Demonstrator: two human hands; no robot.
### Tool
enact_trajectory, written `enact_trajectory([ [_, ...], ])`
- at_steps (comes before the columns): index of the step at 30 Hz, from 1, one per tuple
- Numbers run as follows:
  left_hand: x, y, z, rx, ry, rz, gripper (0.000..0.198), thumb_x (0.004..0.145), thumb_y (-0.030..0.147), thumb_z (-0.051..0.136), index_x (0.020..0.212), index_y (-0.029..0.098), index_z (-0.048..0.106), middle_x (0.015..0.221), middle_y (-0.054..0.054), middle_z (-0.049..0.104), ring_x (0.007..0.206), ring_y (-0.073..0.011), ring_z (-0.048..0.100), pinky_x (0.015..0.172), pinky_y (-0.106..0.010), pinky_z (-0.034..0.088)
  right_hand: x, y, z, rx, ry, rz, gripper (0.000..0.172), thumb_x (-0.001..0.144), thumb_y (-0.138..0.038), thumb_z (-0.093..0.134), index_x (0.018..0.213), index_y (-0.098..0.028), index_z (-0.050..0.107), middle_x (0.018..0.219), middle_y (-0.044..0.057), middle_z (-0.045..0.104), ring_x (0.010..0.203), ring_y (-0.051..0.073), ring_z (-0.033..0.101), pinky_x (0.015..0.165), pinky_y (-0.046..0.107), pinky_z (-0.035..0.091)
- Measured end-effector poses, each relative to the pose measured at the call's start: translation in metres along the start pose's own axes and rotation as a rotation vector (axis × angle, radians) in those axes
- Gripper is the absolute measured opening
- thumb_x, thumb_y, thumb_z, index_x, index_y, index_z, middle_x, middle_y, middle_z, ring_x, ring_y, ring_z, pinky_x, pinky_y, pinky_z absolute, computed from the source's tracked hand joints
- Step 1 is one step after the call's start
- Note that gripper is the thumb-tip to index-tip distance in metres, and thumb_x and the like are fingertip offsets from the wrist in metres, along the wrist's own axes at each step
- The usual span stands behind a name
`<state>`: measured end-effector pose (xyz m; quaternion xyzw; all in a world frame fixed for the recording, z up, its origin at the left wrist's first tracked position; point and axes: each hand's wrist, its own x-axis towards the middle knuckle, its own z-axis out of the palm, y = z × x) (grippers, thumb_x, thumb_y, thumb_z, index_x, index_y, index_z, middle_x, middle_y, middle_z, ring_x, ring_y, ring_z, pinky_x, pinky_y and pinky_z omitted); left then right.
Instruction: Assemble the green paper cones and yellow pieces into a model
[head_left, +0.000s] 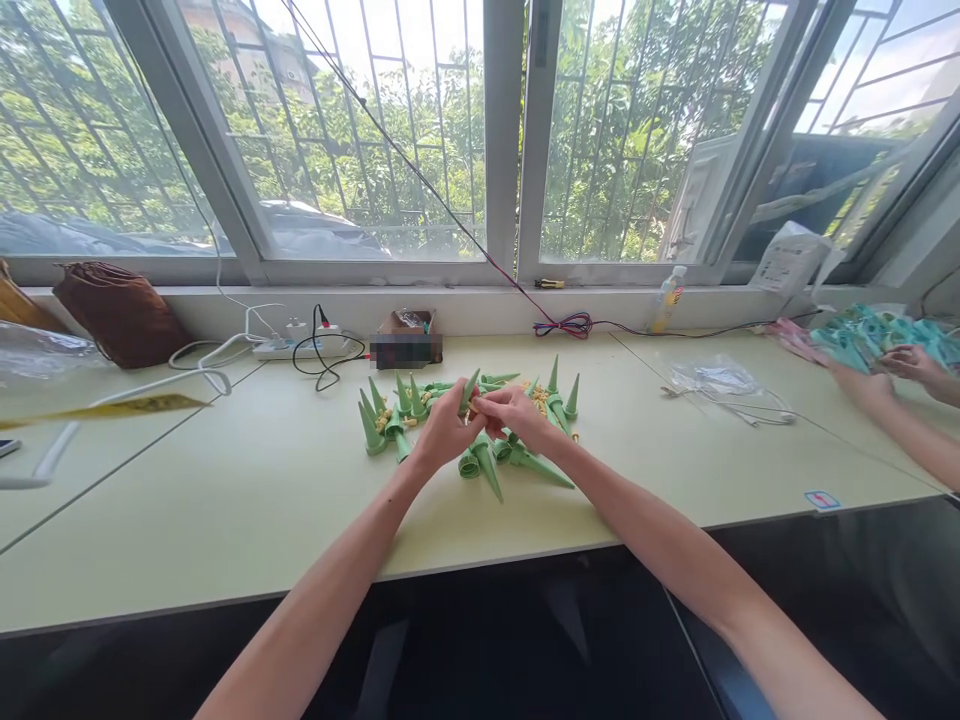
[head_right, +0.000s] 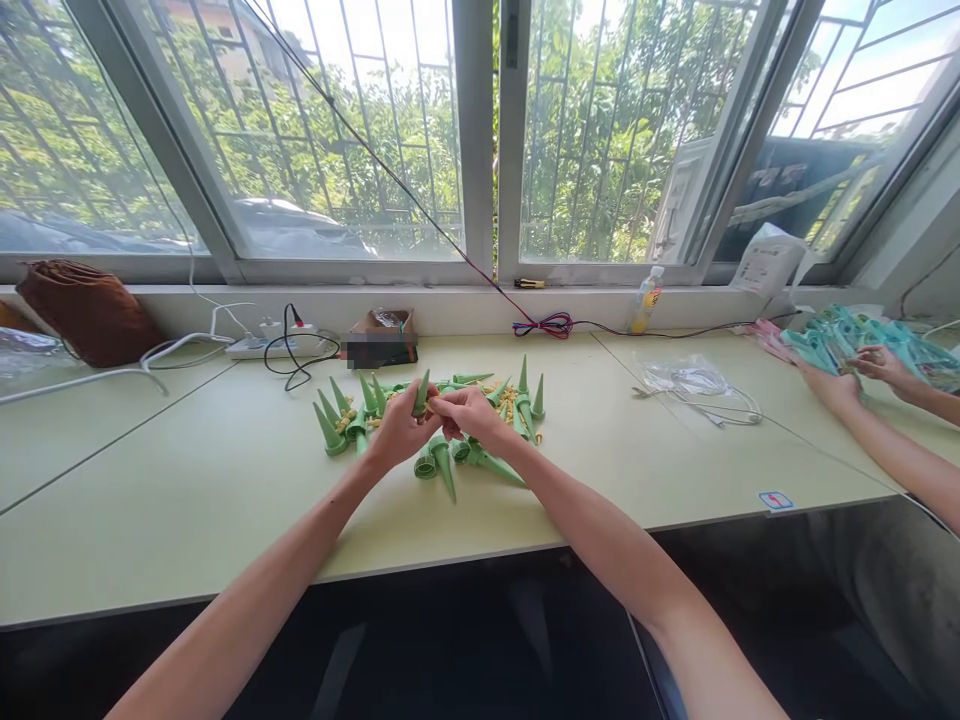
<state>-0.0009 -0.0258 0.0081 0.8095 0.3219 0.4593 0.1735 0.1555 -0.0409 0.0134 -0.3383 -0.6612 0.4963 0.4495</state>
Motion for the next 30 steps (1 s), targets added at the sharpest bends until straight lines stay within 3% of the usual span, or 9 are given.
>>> enact_trajectory([
  [6,0.001,-0.002,0.000,0.017,-0.006,-0.002,0.017,0.078,0.020,0.057,0.091,0.020,0.048,0.072,0.004,0.053,0.056,-0.0072,0.044,0.054,-0.020,0.038,-0.002,0.003,-0.001,-0.079,0.007,-0.021,0.037,0.084,-0.048,0.060,0.070,-0.014,0.065,0.050,-0.002,0.055,0.043,0.008,0.045,0.043,0.020,0.032],
  [12,-0.001,-0.006,0.002,0.010,-0.044,-0.031,0.017,0.077,0.022,0.057,0.090,0.020,0.047,0.071,0.004,0.053,0.054,-0.0070,0.040,0.049,-0.019,0.034,-0.003,0.003,-0.002,-0.250,0.039,-0.078,0.038,0.086,-0.045,0.056,0.064,-0.015,0.061,0.048,-0.003,0.050,0.044,0.008,0.041,0.047,0.021,0.031],
  [21,-0.002,-0.011,0.005,0.150,-0.064,-0.019,0.016,0.073,0.014,0.053,0.087,0.019,0.047,0.074,0.002,0.053,0.059,-0.0103,0.040,0.054,-0.022,0.034,-0.002,0.006,0.004,-0.687,0.192,-0.316,0.034,0.085,-0.025,0.053,0.052,-0.015,0.050,0.056,-0.002,0.047,0.054,0.009,0.037,0.055,0.023,0.028],
  [30,-0.003,-0.010,0.004,0.167,-0.060,-0.022,0.020,0.071,0.012,0.052,0.089,0.019,0.048,0.075,0.001,0.055,0.056,-0.0105,0.040,0.055,-0.024,0.036,0.000,0.010,0.007,-0.733,0.213,-0.365,0.035,0.087,-0.023,0.052,0.053,-0.015,0.052,0.058,0.000,0.050,0.056,0.010,0.039,0.057,0.024,0.029],
])
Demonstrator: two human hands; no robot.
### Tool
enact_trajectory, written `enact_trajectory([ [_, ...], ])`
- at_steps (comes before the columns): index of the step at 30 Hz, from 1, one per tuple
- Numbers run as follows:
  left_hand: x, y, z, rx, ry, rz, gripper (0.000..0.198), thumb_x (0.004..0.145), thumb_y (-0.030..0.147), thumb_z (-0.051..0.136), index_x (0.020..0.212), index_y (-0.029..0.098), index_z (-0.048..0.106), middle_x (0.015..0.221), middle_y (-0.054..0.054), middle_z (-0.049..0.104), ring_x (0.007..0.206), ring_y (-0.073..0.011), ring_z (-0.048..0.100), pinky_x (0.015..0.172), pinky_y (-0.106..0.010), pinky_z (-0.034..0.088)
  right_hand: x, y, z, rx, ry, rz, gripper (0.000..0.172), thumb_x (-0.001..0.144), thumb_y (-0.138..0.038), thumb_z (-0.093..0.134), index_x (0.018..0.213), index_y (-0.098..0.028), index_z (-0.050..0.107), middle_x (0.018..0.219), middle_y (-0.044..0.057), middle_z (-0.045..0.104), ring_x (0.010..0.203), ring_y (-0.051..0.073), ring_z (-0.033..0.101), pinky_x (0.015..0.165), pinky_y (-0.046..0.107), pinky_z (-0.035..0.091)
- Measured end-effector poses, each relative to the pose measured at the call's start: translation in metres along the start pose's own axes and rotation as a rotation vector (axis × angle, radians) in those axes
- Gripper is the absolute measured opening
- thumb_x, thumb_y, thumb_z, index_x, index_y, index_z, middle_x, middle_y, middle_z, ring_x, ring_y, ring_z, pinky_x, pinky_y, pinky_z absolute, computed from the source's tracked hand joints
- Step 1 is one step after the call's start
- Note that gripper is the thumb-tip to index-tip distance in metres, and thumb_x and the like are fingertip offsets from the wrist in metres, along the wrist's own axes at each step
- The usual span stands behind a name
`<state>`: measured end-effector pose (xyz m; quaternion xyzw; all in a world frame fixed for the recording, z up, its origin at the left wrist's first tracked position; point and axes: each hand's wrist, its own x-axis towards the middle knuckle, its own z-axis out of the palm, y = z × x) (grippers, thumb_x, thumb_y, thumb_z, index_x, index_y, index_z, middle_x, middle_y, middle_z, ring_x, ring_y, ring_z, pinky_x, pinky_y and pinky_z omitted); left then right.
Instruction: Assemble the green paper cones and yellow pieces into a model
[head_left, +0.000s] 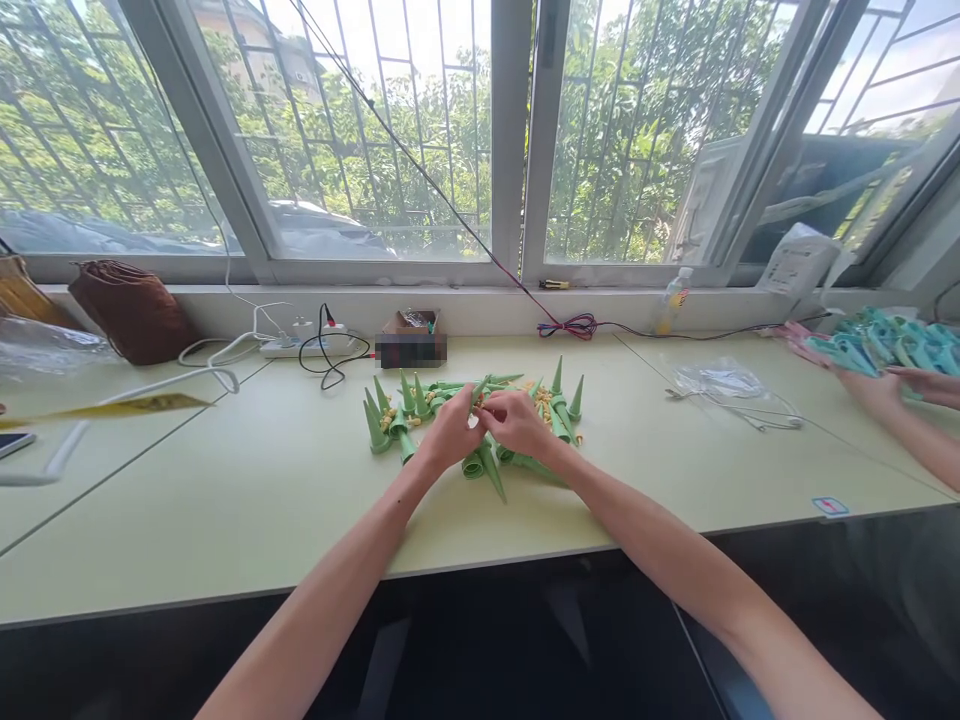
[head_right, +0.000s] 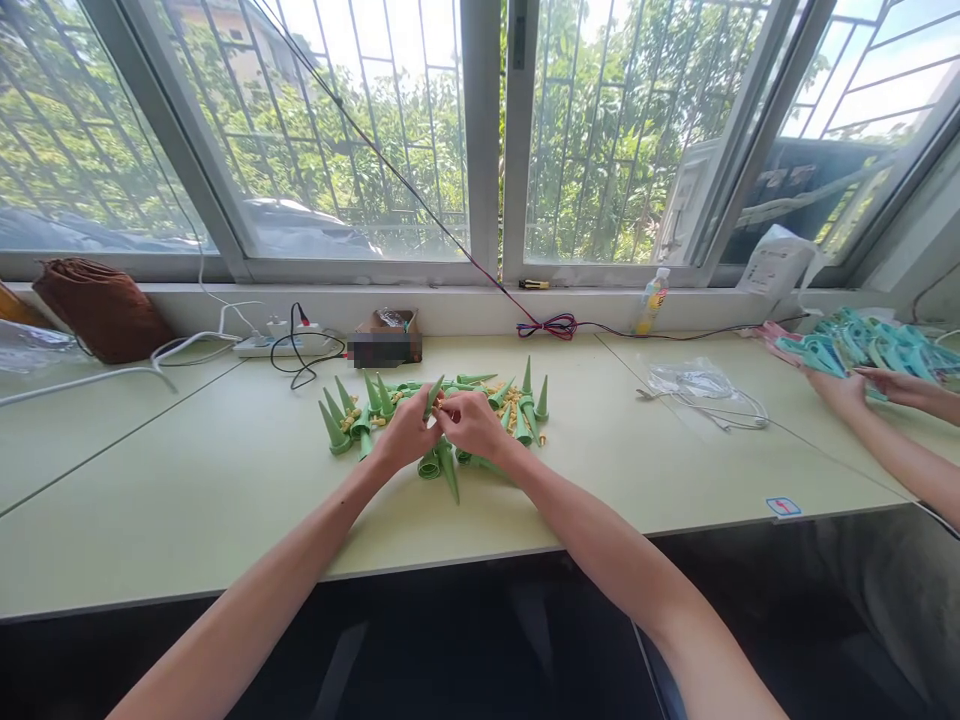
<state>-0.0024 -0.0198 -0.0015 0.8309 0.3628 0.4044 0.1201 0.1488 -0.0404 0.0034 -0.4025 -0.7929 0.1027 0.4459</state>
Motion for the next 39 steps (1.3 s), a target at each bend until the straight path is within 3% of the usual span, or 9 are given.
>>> enact_trajectory([
  [8,0.0001,-0.0011,0.0000,-0.016,0.013,0.032,0.016,0.074,0.015,0.053,0.087,0.020,0.045,0.073,0.003,0.050,0.057,-0.0098,0.037,0.055,-0.023,0.034,0.0011,-0.0067,-0.0038,0.118,0.002,0.073,0.036,0.084,-0.025,0.052,0.049,-0.016,0.047,0.054,-0.002,0.044,0.054,0.009,0.037,0.055,0.024,0.028],
  [15,-0.0005,0.0024,-0.0018,-0.109,0.001,0.011,0.014,0.078,0.020,0.055,0.086,0.020,0.044,0.074,0.002,0.052,0.058,-0.0092,0.040,0.054,-0.021,0.036,0.0028,-0.0018,-0.0078,0.571,-0.160,0.341,0.033,0.081,-0.036,0.055,0.054,-0.017,0.056,0.044,-0.004,0.044,0.042,0.008,0.036,0.046,0.024,0.028],
  [18,0.0000,0.0038,-0.0017,-0.117,0.007,0.014,0.015,0.077,0.018,0.055,0.086,0.020,0.044,0.074,0.002,0.053,0.058,-0.0087,0.041,0.054,-0.021,0.036,0.0031,0.0007,-0.0070,0.668,-0.176,0.383,0.030,0.078,-0.038,0.058,0.057,-0.016,0.058,0.046,-0.003,0.048,0.042,0.008,0.037,0.045,0.023,0.030],
  [23,0.0009,0.0030,-0.0003,-0.138,0.000,0.005,0.015,0.077,0.018,0.055,0.088,0.019,0.044,0.076,0.002,0.054,0.058,-0.0085,0.042,0.054,-0.020,0.036,0.0011,-0.0006,-0.0051,0.514,-0.134,0.331,0.035,0.082,-0.040,0.055,0.057,-0.016,0.059,0.043,-0.003,0.046,0.041,0.008,0.037,0.045,0.023,0.028],
  [30,0.0002,-0.0042,0.0031,-0.086,-0.046,-0.006,0.017,0.072,0.013,0.051,0.086,0.019,0.044,0.078,0.002,0.054,0.058,-0.0092,0.039,0.055,-0.022,0.034,-0.0004,-0.0010,-0.0014,0.096,0.010,0.067,0.034,0.081,-0.025,0.051,0.049,-0.016,0.049,0.053,-0.002,0.043,0.052,0.008,0.034,0.053,0.025,0.026],
  [39,0.0014,-0.0029,0.0010,-0.115,-0.032,-0.015,0.015,0.073,0.016,0.053,0.087,0.019,0.049,0.075,0.002,0.056,0.060,-0.0099,0.043,0.058,-0.022,0.037,0.0004,0.0004,0.0018,0.156,0.022,0.128,0.033,0.082,-0.027,0.052,0.051,-0.016,0.054,0.050,-0.003,0.042,0.051,0.009,0.035,0.052,0.024,0.027],
])
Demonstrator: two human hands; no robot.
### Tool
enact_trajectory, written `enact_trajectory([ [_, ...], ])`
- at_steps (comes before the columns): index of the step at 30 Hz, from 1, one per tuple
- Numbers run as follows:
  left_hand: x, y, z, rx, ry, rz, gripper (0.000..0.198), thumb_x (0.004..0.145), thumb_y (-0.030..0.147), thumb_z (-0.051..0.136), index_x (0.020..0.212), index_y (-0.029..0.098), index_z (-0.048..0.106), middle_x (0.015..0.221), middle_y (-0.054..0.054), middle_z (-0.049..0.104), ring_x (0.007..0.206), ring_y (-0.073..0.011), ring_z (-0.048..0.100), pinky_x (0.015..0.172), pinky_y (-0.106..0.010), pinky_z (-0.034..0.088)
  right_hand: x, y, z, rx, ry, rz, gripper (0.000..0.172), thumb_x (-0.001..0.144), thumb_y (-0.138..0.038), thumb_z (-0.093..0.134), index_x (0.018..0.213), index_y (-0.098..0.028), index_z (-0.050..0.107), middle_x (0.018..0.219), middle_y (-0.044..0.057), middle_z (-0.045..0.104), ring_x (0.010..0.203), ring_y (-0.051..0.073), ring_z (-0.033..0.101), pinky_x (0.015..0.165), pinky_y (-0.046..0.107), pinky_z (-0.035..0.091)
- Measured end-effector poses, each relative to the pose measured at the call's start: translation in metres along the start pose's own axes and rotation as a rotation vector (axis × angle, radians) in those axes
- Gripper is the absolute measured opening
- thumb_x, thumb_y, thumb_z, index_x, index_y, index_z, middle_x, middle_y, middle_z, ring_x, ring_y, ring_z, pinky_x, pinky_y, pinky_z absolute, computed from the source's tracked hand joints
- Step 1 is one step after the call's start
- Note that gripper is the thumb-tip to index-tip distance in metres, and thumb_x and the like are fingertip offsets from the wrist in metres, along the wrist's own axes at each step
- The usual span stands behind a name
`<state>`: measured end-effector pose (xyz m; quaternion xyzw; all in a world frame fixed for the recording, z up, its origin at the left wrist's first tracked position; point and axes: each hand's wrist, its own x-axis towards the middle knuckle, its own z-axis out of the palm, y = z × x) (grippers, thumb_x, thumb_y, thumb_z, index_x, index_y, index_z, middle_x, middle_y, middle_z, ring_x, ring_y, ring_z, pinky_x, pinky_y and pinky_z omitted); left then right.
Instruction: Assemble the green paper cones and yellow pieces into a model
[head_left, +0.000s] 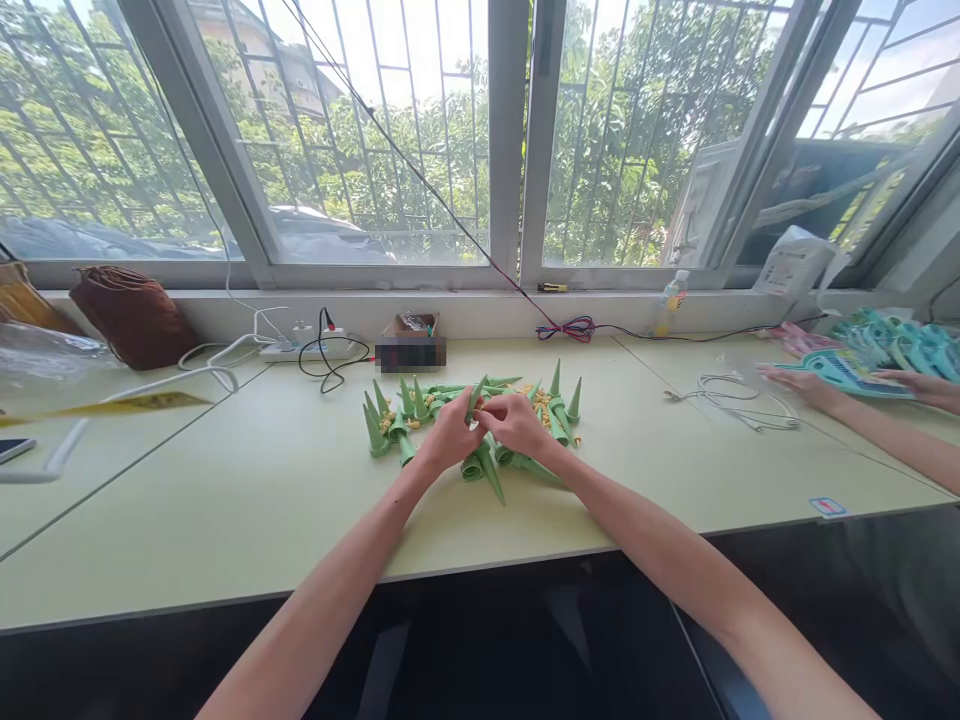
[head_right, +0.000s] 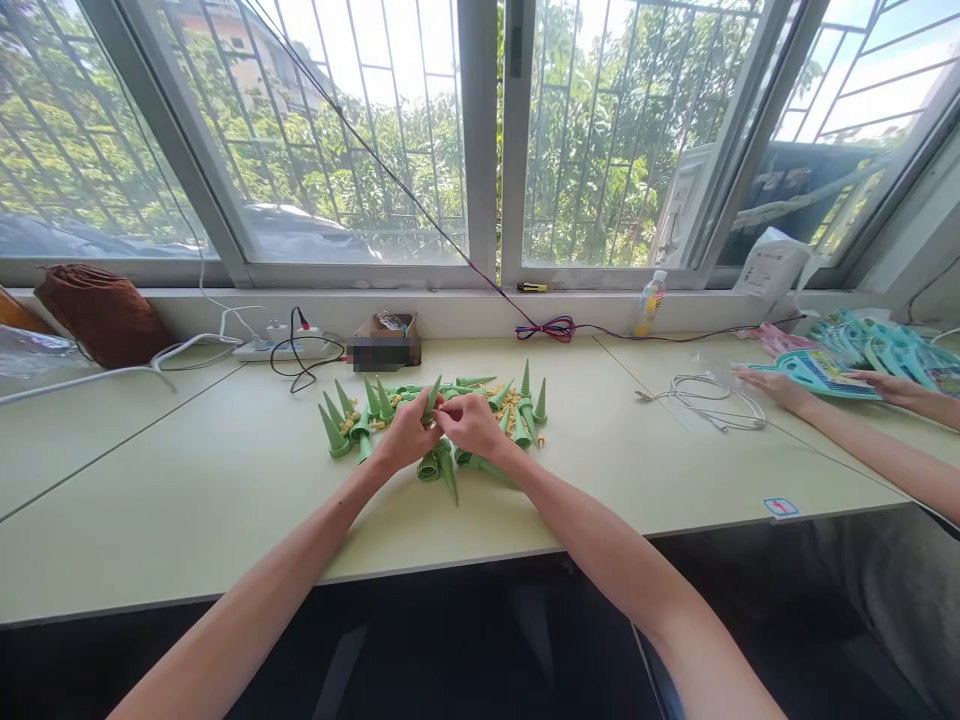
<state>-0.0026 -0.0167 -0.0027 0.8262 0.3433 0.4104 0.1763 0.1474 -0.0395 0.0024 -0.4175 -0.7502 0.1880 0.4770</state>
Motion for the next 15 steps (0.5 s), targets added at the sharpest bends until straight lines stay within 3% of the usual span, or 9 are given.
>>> enact_trajectory([
  [15,0.0002,0.0045,-0.0013,-0.041,0.006,-0.017,0.012,0.074,0.018,0.056,0.083,0.018,0.049,0.069,0.004,0.054,0.059,-0.0092,0.043,0.057,-0.021,0.036,0.0020,0.0000,-0.0032,0.189,-0.096,0.134,0.034,0.081,-0.034,0.055,0.054,-0.016,0.062,0.042,-0.003,0.047,0.041,0.009,0.045,0.046,0.022,0.034],
])
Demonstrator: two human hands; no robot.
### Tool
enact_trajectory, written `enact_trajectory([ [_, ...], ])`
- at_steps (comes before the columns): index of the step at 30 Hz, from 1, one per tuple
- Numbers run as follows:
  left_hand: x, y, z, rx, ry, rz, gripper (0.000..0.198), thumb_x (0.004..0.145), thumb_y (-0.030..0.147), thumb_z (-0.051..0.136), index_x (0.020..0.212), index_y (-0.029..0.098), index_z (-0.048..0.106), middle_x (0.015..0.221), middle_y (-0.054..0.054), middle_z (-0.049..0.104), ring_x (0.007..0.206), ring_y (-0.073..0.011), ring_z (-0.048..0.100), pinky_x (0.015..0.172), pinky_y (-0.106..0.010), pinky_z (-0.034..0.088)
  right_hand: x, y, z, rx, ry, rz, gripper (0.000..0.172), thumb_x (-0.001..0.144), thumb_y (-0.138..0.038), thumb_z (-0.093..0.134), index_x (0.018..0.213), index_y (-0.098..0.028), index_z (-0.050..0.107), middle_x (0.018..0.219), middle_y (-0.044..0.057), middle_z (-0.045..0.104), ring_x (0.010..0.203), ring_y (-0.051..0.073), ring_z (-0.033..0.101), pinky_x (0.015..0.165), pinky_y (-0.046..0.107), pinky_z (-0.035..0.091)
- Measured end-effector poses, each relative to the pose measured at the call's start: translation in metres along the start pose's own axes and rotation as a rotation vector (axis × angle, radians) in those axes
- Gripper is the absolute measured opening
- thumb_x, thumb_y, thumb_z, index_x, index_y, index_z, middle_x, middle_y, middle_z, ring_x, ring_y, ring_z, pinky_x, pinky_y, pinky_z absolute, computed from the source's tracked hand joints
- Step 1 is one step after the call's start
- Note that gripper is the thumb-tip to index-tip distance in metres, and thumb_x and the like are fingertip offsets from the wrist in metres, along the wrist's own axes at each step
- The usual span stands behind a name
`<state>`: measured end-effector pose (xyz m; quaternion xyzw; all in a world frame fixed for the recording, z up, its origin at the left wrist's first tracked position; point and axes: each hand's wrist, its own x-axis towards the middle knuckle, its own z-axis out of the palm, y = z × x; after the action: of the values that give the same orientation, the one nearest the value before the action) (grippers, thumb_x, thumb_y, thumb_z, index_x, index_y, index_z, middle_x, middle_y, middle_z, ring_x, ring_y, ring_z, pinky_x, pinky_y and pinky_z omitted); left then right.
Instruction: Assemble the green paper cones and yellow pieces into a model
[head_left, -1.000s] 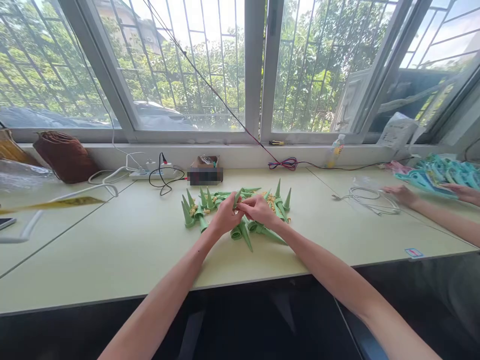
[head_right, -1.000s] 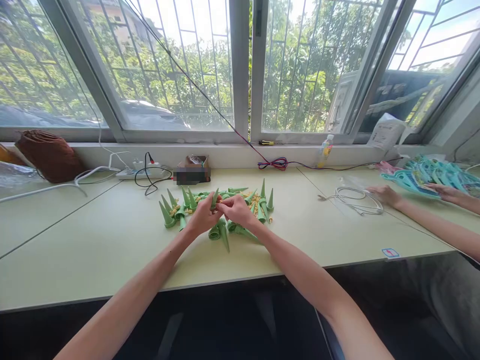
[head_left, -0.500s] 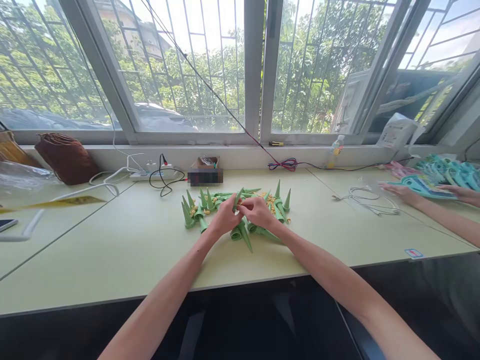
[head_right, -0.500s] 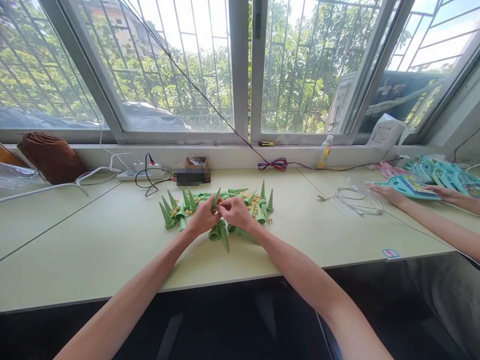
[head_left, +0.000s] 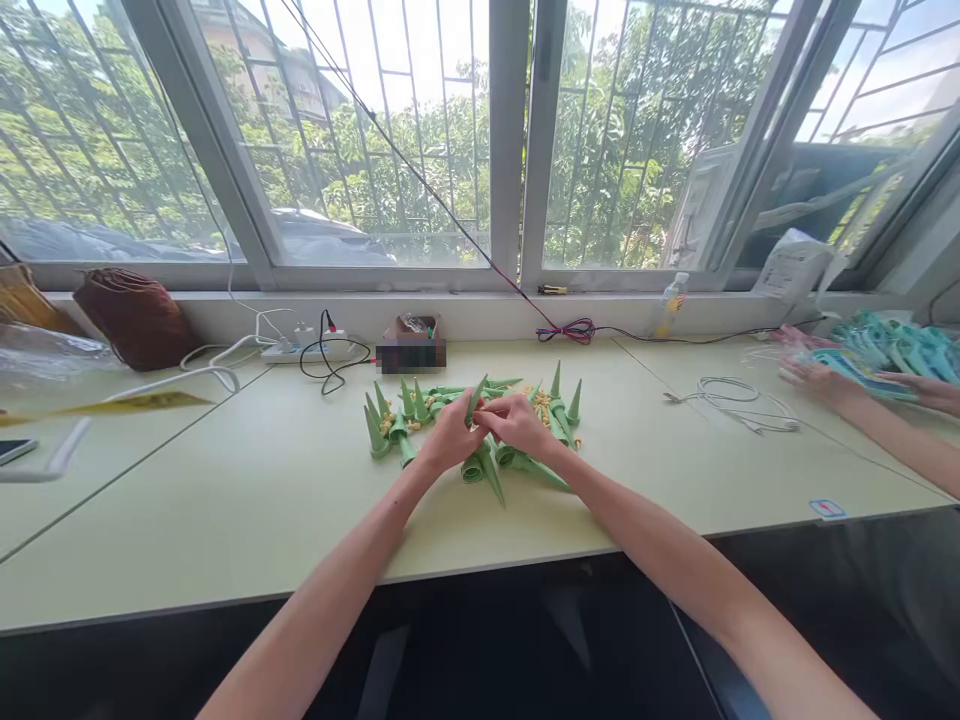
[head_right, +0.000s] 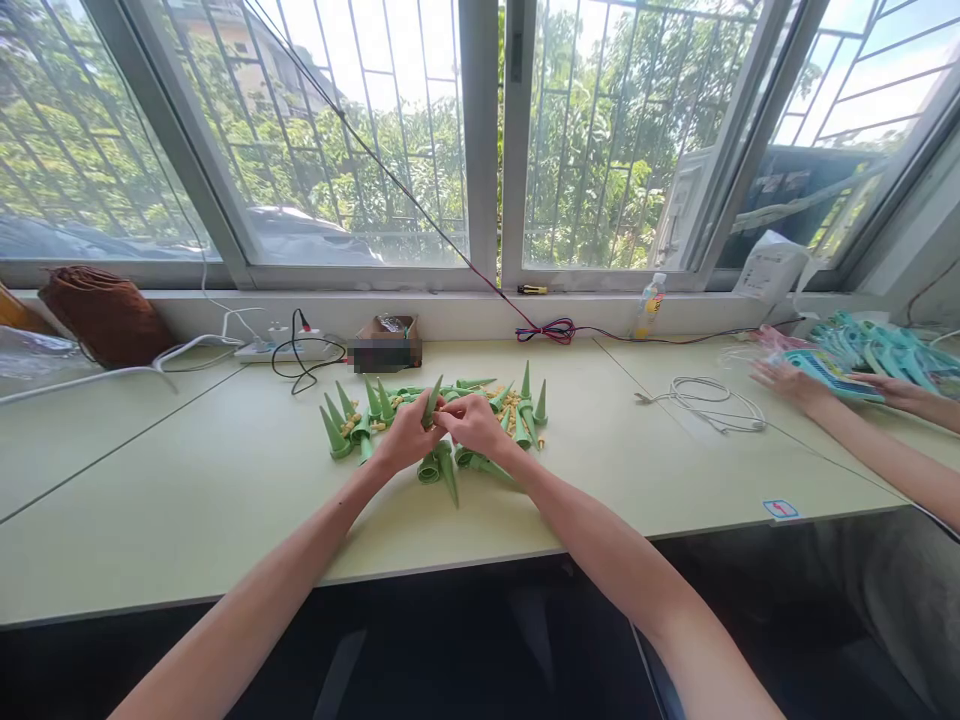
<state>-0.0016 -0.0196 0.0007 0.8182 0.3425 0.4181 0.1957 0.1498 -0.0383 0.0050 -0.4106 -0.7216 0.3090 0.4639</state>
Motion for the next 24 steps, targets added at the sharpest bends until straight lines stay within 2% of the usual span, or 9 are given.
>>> enact_trajectory([
  [5,0.002,0.005,-0.004,-0.155,-0.033,-0.087,0.013,0.073,0.021,0.061,0.082,0.018,0.052,0.070,0.003,0.053,0.062,-0.0095,0.046,0.057,-0.021,0.038,-0.002,-0.005,0.001,0.043,0.029,0.051,0.033,0.082,-0.037,0.059,0.057,-0.015,0.063,0.043,-0.002,0.050,0.042,0.009,0.048,0.045,0.021,0.035],
  [9,0.002,0.012,-0.009,-0.447,-0.139,-0.282,0.025,0.076,0.036,0.067,0.082,0.019,0.049,0.066,0.004,0.051,0.053,-0.0084,0.044,0.047,-0.021,0.034,-0.003,-0.011,0.001,0.127,0.019,0.018,0.053,0.087,-0.057,0.054,0.056,-0.014,0.062,0.043,-0.001,0.051,0.038,0.008,0.045,0.042,0.020,0.034],
  [14,0.002,0.019,-0.011,-0.736,-0.186,-0.367,0.039,0.079,0.054,0.066,0.083,0.019,0.049,0.063,0.004,0.046,0.048,-0.0064,0.040,0.042,-0.019,0.025,-0.002,-0.014,0.004,0.229,0.084,0.034,0.071,0.089,-0.072,0.039,0.053,-0.014,0.060,0.047,0.003,0.056,0.037,0.008,0.046,0.041,0.021,0.036],
  [19,0.004,0.015,-0.011,-0.889,-0.172,-0.411,0.051,0.083,0.070,0.050,0.083,0.018,0.052,0.065,0.002,0.046,0.045,-0.0058,0.031,0.041,-0.021,0.025,-0.001,-0.014,0.005,0.213,0.148,0.022,0.075,0.089,-0.074,0.033,0.056,-0.014,0.063,0.048,0.003,0.056,0.037,0.008,0.046,0.042,0.023,0.036],
  [21,0.005,0.012,-0.011,-0.929,-0.166,-0.429,0.055,0.083,0.073,0.044,0.082,0.019,0.052,0.065,0.001,0.047,0.045,-0.0068,0.031,0.040,-0.021,0.025,-0.001,-0.015,0.005,0.189,0.164,0.015,0.074,0.090,-0.072,0.034,0.055,-0.015,0.063,0.047,0.003,0.055,0.037,0.008,0.045,0.042,0.023,0.036],
  [24,0.006,0.009,-0.011,-0.968,-0.164,-0.471,0.055,0.083,0.073,0.044,0.079,0.018,0.051,0.065,0.001,0.048,0.045,-0.0068,0.033,0.039,-0.020,0.024,-0.003,-0.017,0.006,0.134,0.180,-0.026,0.068,0.092,-0.067,0.038,0.057,-0.015,0.062,0.050,0.002,0.056,0.040,0.009,0.046,0.047,0.023,0.038],
])
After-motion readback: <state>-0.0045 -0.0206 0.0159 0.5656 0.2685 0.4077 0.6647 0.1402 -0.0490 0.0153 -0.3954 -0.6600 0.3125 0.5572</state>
